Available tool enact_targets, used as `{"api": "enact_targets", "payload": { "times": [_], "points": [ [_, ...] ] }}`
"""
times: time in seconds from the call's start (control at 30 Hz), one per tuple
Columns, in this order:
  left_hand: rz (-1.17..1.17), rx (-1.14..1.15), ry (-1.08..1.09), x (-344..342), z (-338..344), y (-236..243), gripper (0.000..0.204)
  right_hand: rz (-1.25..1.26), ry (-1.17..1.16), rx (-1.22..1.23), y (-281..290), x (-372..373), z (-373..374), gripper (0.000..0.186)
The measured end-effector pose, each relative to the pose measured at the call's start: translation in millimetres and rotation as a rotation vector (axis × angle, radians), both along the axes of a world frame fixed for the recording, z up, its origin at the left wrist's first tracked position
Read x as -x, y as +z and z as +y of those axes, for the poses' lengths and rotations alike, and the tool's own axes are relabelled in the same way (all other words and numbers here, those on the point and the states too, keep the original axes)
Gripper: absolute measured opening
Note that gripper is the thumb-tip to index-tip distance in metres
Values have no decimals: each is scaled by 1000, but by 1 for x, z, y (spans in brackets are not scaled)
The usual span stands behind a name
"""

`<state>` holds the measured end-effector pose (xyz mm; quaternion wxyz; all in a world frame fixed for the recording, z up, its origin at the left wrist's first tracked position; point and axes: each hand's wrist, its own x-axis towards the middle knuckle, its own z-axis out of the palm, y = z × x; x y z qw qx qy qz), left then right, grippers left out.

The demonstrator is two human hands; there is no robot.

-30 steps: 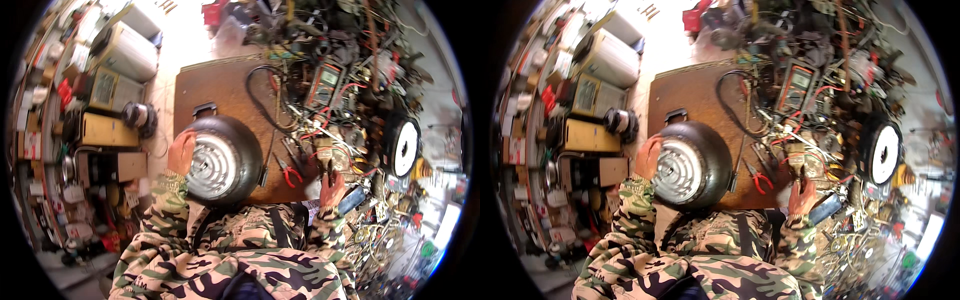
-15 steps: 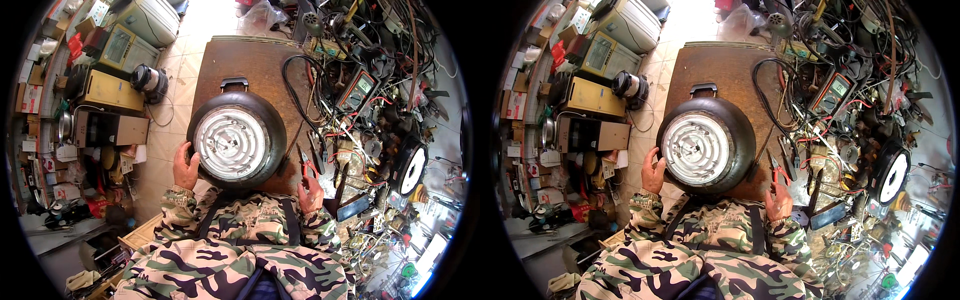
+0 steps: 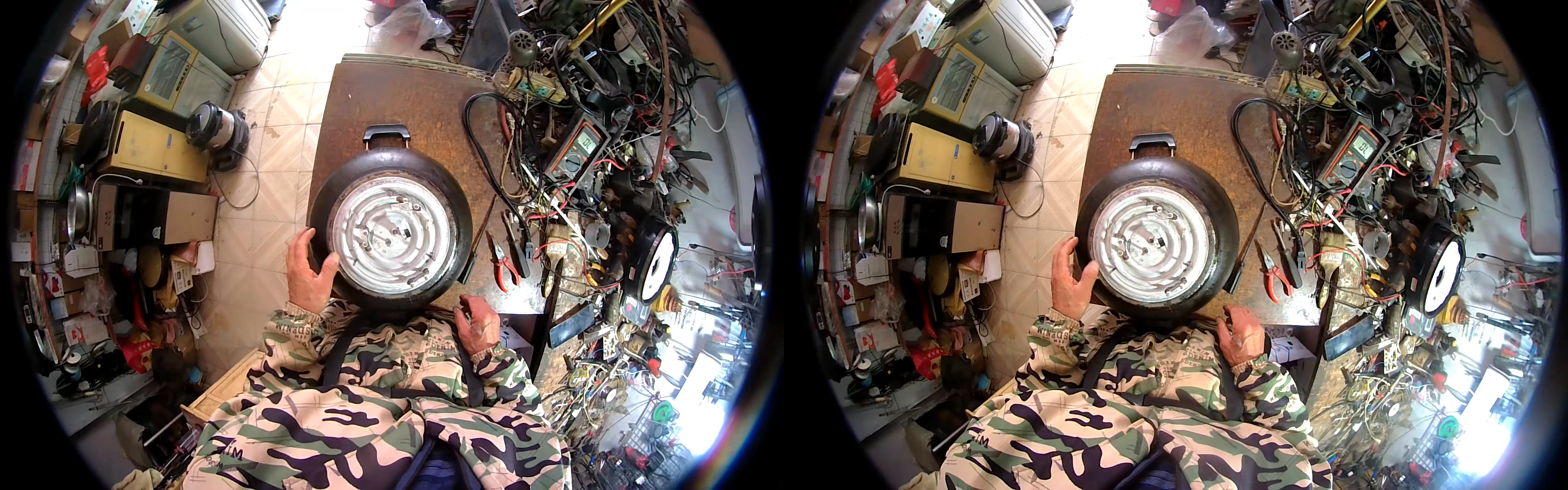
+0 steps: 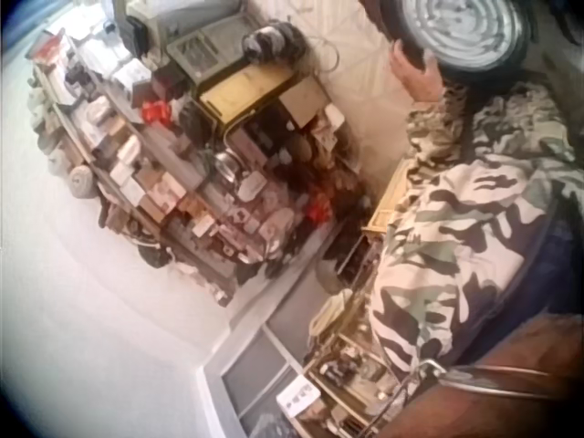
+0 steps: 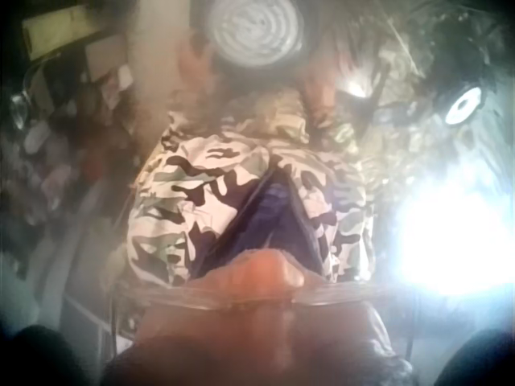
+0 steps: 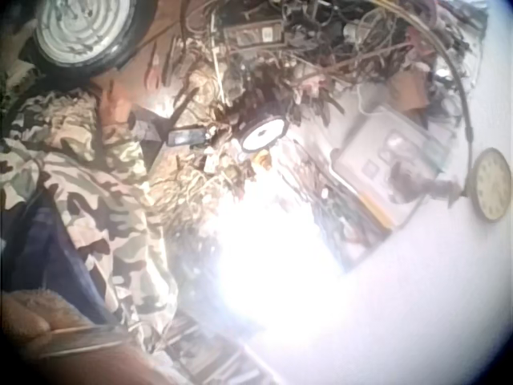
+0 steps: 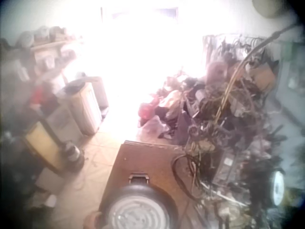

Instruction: The person repairs a circular electric appliance, likely a heater, by manipulating internal wires and components with a screwdriver and pliers. They then reassemble the unit by placing the cover back on and securing it.

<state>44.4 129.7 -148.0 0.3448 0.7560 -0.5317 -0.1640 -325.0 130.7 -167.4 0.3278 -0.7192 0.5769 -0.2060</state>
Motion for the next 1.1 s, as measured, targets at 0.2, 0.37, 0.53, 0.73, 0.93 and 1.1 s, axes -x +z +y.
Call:
{"api": "enact_targets", "payload": {
  "times": [0.2, 0.37, 0.53, 0.73, 0.93, 1.1],
  "points": [
    [683, -35, 86, -35, -9, -41, 62, -15, -195, -83, 19, -18, -10, 56],
    [551, -42, 30, -42, -33, -31, 56, -16, -242, -72, 8, -32, -25, 67],
    [-30, 143, -210, -16, -62, 49, 34, -8, -250, -73, 17, -50, -25, 60],
    [-78, 102, -506, 18, -99, 67, 34, 1, -249, -76, 18, -57, -21, 59],
    [-34, 48, -542, 28, -112, 52, 38, -66, -269, -175, 32, -63, -16, 81],
    [-47, 21, -536, 31, -114, 46, 36, 24, -289, -106, 26, -68, -14, 81]
  ]
}}
